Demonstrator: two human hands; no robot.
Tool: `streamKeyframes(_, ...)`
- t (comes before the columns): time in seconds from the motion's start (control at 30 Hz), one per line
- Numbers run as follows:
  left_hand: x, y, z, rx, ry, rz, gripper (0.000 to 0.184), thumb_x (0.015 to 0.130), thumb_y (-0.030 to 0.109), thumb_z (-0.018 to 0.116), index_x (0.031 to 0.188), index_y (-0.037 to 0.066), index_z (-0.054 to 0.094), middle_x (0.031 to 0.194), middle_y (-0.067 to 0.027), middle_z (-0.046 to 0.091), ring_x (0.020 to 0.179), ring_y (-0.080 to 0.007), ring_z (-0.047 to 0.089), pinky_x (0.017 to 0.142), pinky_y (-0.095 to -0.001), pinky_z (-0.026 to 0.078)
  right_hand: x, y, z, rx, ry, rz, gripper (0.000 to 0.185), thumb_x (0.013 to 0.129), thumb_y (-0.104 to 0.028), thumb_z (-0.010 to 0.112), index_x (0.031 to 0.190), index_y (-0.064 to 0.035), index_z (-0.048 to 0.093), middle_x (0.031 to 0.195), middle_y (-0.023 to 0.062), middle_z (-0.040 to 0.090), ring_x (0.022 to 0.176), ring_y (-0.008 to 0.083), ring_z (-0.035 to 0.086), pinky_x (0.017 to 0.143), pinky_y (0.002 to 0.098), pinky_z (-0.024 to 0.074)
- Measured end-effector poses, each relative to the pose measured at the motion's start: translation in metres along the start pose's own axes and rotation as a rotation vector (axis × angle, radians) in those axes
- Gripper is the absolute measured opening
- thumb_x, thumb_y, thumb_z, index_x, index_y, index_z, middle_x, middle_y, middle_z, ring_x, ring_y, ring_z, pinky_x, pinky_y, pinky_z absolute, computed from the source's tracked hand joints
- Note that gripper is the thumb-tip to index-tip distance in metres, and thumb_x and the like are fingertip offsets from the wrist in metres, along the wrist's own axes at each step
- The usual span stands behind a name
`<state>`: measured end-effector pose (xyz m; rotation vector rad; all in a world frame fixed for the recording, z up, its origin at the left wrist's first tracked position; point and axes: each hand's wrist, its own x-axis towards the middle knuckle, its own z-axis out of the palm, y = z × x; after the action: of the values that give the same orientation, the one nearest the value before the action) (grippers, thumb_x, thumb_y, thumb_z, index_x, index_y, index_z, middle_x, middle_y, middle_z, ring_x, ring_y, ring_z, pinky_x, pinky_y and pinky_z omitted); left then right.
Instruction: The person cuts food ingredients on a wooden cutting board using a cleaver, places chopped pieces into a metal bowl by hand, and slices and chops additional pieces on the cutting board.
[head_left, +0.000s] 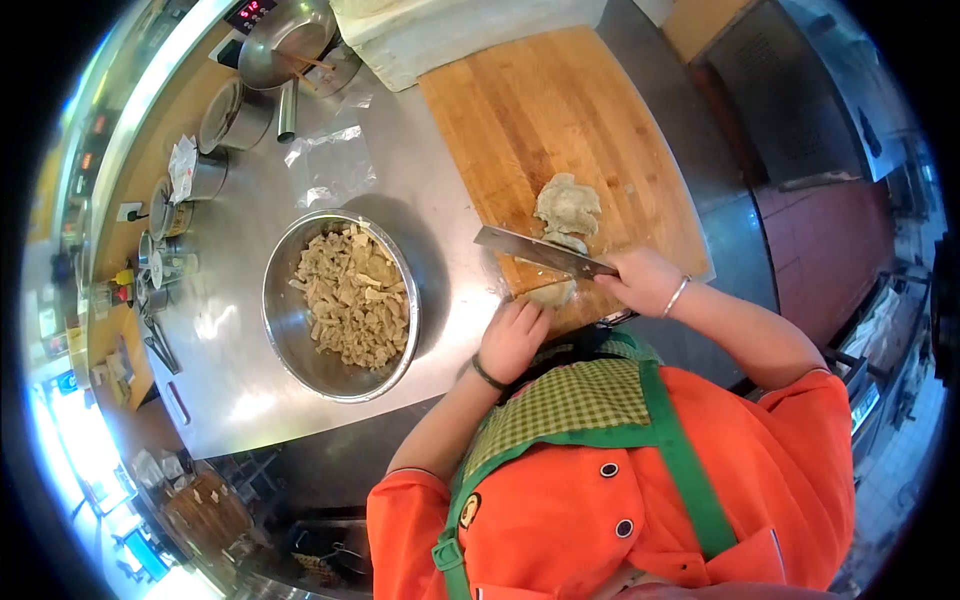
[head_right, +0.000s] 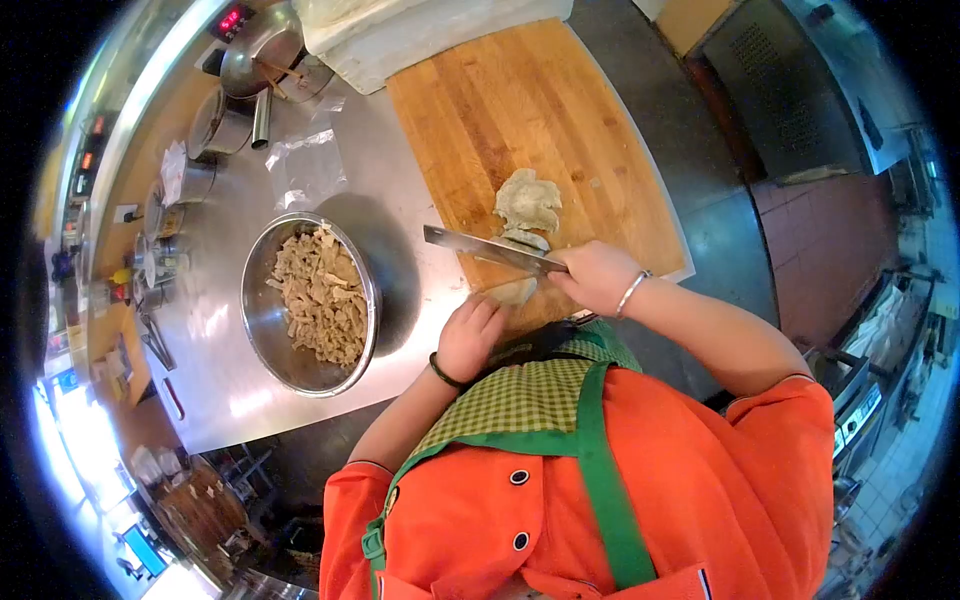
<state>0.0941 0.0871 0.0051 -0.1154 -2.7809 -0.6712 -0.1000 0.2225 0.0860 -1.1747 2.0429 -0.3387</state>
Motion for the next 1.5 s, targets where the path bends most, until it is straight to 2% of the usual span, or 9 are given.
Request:
streamKeyframes(0.17,-0.002,0.002,0.017,0.028,0.077,-0.015,0.029,0.07,0.009,0.052,0.097,0.001,0.057,0.102,-0.0112,0.054,0.095,-0.0271,0.052,0.081,-0.0366,0.046,-0.024,-0.02,0.008,-0.275,-0.092,0.099,0.018,0.084,-0.023,0.046,0.092,-0.0116,0.058,0.074,0.0163,0.063,0.071,0.0346,0.061,0.061,0.0467,0.0478)
streamKeyframes(0.5,-0.01,0.007,0.017,0.022,0.146,-0.038,0.031,0.068,0.005,0.054,0.098,-0.001,0.058,0.102,-0.0139,0.057,0.092,-0.0296,0.056,0.076,-0.0368,0.048,-0.018,-0.024,0.023,-0.33,-0.165,0.034,0.015,0.082,-0.02,0.048,0.093,-0.0107,0.054,0.07,0.0148,0.062,0.066,0.0342,0.061,0.055,0.0462,0.0467)
streamKeyframes(0.87,-0.02,0.0,0.008,0.023,0.041,-0.032,0.03,0.068,0.007,0.056,0.097,-0.001,0.058,0.102,-0.0121,0.055,0.087,-0.0271,0.055,0.073,-0.0358,0.049,-0.024,-0.037,0.019,-0.385,-0.22,0.07,0.016,0.079,-0.011,0.048,0.093,-0.007,0.054,0.075,0.014,0.064,0.07,0.0321,0.063,0.06,0.0439,0.0489)
streamKeyframes(1.1,0.026,0.011,-0.077,0.113,0.118,0.102,0.036,0.069,0.01,0.058,0.104,-0.001,0.057,0.102,-0.0134,0.055,0.096,-0.0297,0.054,0.082,-0.0347,0.047,-0.022,-0.04,0.018,-0.34,-0.239,0.121,0.016,0.078,-0.01,0.049,0.092,-0.0062,0.055,0.079,0.0144,0.064,0.075,0.032,0.063,0.061,0.0437,0.0492)
streamKeyframes(1.17,0.041,-0.012,-0.072,0.164,0.136,0.106,0.031,0.071,0.013,0.058,0.101,0.004,0.056,0.091,-0.0103,0.058,0.085,-0.0259,0.057,0.072,-0.0328,0.049,-0.021,-0.043,0.016,-0.336,-0.265,0.136,0.018,0.078,-0.009,0.048,0.094,-0.0058,0.055,0.081,0.0148,0.064,0.077,0.032,0.063,0.063,0.0435,0.0494)
streamKeyframes(1.23,0.033,-0.034,-0.056,0.063,-0.365,0.085,0.02,0.071,0.014,0.058,0.091,0.009,0.055,0.078,-0.0058,0.059,0.072,-0.0222,0.059,0.06,-0.0322,0.048,-0.018,-0.047,0.011,-0.33,-0.292,0.157,0.019,0.078,-0.009,0.048,0.095,-0.0055,0.056,0.082,0.0151,0.064,0.079,0.032,0.063,0.064,0.0433,0.0496)
streamKeyframes(1.27,0.032,-0.038,-0.049,0.038,-0.231,0.115,0.008,0.074,0.014,0.052,0.081,0.011,0.05,0.071,-0.0018,0.055,0.066,-0.0197,0.058,0.059,-0.0325,0.046,-0.016,-0.048,0.007,-0.319,-0.316,0.171,0.021,0.079,-0.009,0.048,0.097,-0.0053,0.056,0.083,0.0154,0.064,0.08,0.0321,0.063,0.065,0.0431,0.0498)
streamKeyframes(1.4,0.029,-0.043,-0.047,0.035,-0.313,0.085,0.009,0.075,0.015,0.051,0.083,0.011,0.052,0.073,-0.0025,0.055,0.068,-0.02,0.058,0.06,-0.0329,0.047,-0.008,-0.054,0.003,-0.326,-0.402,0.152,0.024,0.079,-0.009,0.047,0.1,-0.0048,0.057,0.084,0.0156,0.065,0.08,0.032,0.064,0.067,0.0424,0.0504)
streamKeyframes(1.5,0.027,-0.045,-0.042,-0.055,-0.177,0.075,0.009,0.072,0.013,0.057,0.079,0.01,0.051,0.067,-0.0045,0.055,0.062,-0.0222,0.056,0.054,-0.0336,0.046,-0.001,-0.053,0.005,-0.351,-0.408,0.129,0.023,0.08,-0.011,0.046,0.1,-0.0046,0.055,0.082,0.0155,0.064,0.077,0.032,0.064,0.065,0.0426,0.0503)
